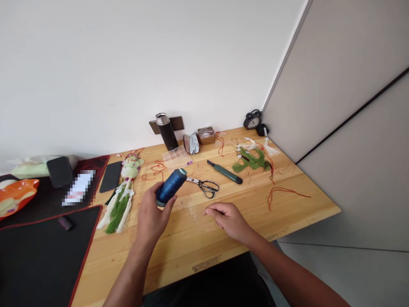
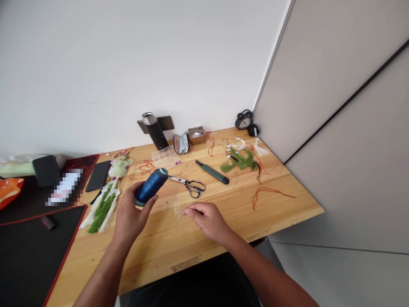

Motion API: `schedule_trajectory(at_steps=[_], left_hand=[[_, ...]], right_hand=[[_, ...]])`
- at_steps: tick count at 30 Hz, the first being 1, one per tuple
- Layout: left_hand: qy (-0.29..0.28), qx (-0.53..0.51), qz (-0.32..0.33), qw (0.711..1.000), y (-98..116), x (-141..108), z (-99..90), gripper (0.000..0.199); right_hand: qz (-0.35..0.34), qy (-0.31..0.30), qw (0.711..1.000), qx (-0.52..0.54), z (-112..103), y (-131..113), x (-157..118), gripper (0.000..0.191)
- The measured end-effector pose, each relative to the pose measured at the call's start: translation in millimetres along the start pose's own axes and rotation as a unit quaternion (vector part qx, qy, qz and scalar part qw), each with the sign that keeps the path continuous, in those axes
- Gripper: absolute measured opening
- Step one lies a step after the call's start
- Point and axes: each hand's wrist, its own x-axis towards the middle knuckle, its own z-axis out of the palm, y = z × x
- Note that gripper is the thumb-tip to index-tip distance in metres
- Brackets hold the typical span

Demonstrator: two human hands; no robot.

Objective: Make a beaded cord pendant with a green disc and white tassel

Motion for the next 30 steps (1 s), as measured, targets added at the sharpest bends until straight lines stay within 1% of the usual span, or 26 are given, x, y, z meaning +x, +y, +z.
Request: schedule_trajectory(at_steps=[6,9,12,13,15,17,18,20,22,24,26,27,28,30], left_hand=[[-0.008,-0.051,-0.026,0.998,5.3,4.6,1.7,0.055],[-0.022,-0.116,-0.053,0.992,7.4,6.4,1.6,0.056],[-0.03,-0.191,-0.086,0.977,7.2,7.3,0.1,0.062],[-0.031,-0.206,-0.096,0.973,7.4,7.3,-1.2,0.064],[-0.047,-0.223,-0.11,0.967,9.5,6.8,-5.6,0.063],[-0.092,-0.241,-0.119,0.959,14.1,5.9,-11.8,0.062],[-0.122,-0.257,-0.123,0.951,17.2,5.3,-15.0,0.062],[-0.177,-0.295,-0.133,0.929,24.1,4.7,-21.0,0.06],[-0.21,-0.32,-0.139,0.914,31.1,4.6,-25.2,0.058],[-0.226,-0.328,-0.141,0.906,37.6,4.6,-27.0,0.057],[-0.242,-0.341,-0.149,0.896,43.0,3.4,-26.2,0.056],[-0.253,-0.355,-0.158,0.886,45.3,1.9,-24.8,0.057],[-0.265,-0.375,-0.171,0.872,47.3,-0.3,-22.9,0.058],[-0.291,-0.43,-0.2,0.831,50.5,-6.5,-17.6,0.058]], right_hand=[[-0.037,-0.046,0.998,-0.029,14.2,-1.2,-3.1,0.036],[-0.03,-0.087,0.994,-0.058,20.9,0.5,-5.3,0.03],[-0.021,-0.12,0.989,-0.086,20.6,4.4,-6.3,0.026],[-0.025,-0.119,0.989,-0.081,18.1,5.3,-5.7,0.025],[-0.039,-0.094,0.994,-0.049,9.7,5.0,-2.5,0.03],[-0.047,-0.046,0.998,-0.006,-2.7,0.9,2.8,0.041],[-0.052,-0.021,0.998,0.01,-9.9,-2.8,5.7,0.047],[-0.062,0.007,0.997,0.051,-24.3,-13.0,11.3,0.055],[-0.09,0.015,0.993,0.077,-36.6,-25.2,15.5,0.061],[-0.116,-0.006,0.989,0.093,-44.5,-37.7,17.9,0.066],[-0.143,-0.025,0.985,0.098,-46.8,-48.7,18.7,0.072],[-0.149,-0.035,0.984,0.09,-46.1,-53.4,18.6,0.074],[-0.153,-0.044,0.984,0.076,-44.3,-57.8,18.2,0.075],[-0.162,-0.057,0.985,0.031,-38.7,-65.2,17.0,0.073]])
